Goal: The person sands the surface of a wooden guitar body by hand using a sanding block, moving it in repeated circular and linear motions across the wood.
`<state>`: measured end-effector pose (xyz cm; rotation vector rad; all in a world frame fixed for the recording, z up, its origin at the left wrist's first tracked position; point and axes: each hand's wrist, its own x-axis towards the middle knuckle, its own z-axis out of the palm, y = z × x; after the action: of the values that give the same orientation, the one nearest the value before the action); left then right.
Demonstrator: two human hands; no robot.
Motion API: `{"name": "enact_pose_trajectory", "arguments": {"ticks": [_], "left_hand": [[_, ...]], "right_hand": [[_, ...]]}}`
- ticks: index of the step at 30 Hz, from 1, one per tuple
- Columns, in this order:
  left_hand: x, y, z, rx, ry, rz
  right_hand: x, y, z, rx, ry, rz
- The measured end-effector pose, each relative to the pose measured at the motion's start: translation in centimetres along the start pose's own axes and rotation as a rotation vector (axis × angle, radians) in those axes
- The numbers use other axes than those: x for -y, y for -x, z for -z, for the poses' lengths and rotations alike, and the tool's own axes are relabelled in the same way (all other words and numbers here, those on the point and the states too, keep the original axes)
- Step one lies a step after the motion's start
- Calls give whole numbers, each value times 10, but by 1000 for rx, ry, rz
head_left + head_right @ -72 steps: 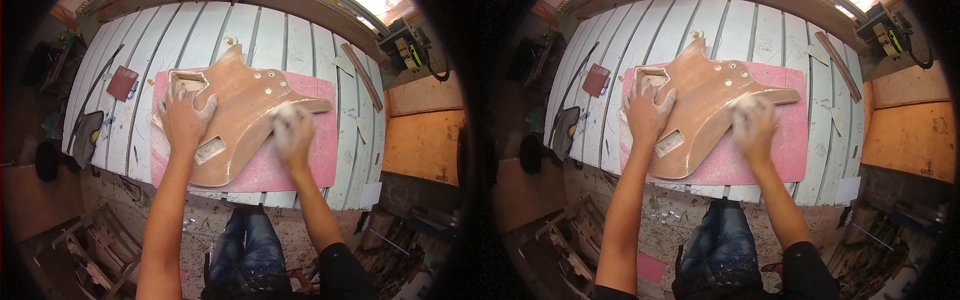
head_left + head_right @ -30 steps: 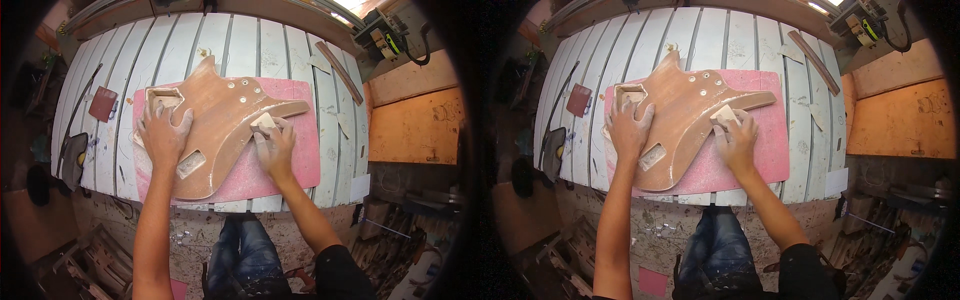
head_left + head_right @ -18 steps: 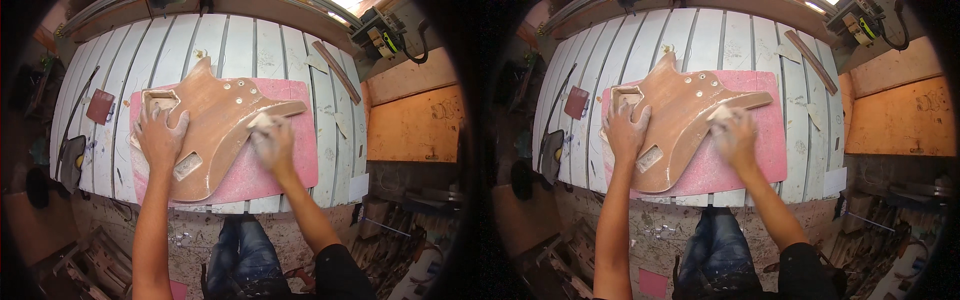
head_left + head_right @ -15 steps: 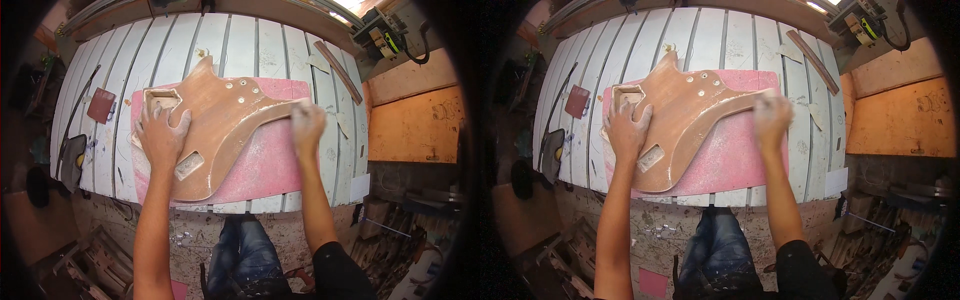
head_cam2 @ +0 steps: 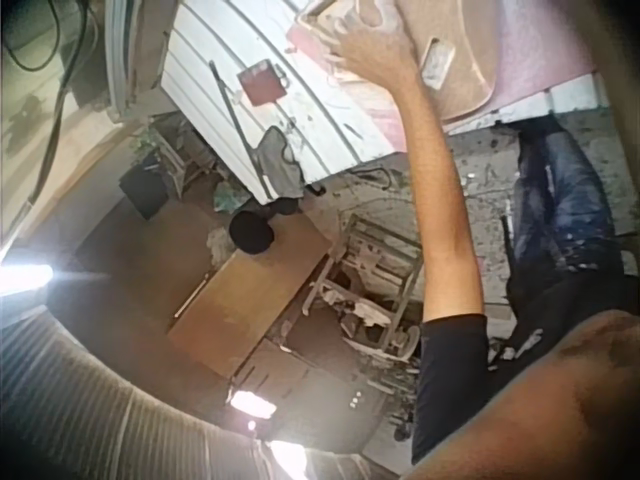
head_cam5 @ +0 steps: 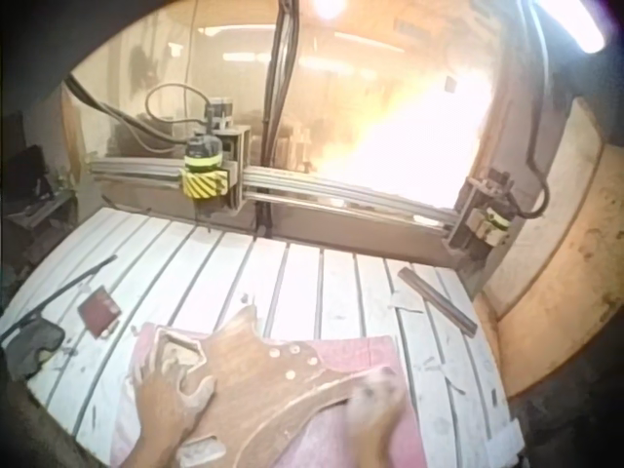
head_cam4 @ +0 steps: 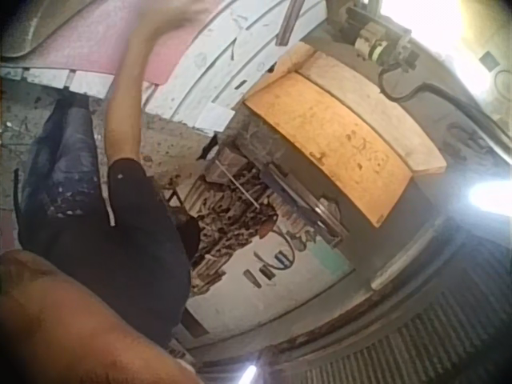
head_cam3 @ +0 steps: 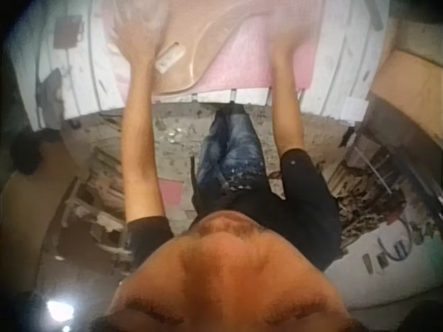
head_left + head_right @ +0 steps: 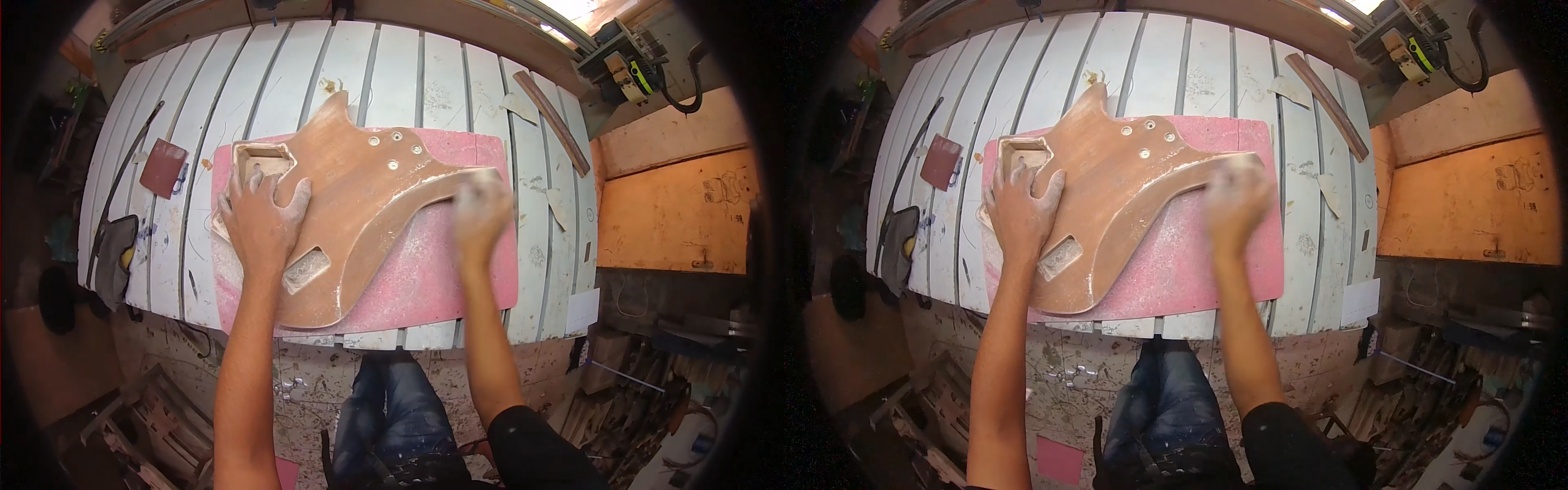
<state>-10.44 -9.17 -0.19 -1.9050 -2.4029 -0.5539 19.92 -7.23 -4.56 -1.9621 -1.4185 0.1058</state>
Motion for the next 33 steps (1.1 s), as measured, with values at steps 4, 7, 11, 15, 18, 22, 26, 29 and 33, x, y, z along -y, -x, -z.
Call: {"name": "enact_pose_trajectory", "arguments": {"ticks": [4,7,11,15,18,22,26,29,33], "left_hand": [[4,2,-1,50,-5,33],[-1,-1,3,50,-5,30],[-3,0,4,53,1,26],[4,0,-3,54,-21,16],[5,2,0,43,-8,21],[-2,-2,3,24,-23,14],[2,0,-5,58,-2,29],[6,0,-1,50,-9,31],[3,0,-2,12,-4,3]], "right_hand": [[26,52,-4,76,-193,497],[-15,-4,7,-53,-43,351],[-6,-4,2,-108,74,29],[54,99,0,117,-236,559],[61,84,11,357,-484,674],[47,34,-7,38,-226,429],[68,131,16,292,-439,590],[69,123,38,566,-516,657],[43,57,-4,216,-282,568]]}}
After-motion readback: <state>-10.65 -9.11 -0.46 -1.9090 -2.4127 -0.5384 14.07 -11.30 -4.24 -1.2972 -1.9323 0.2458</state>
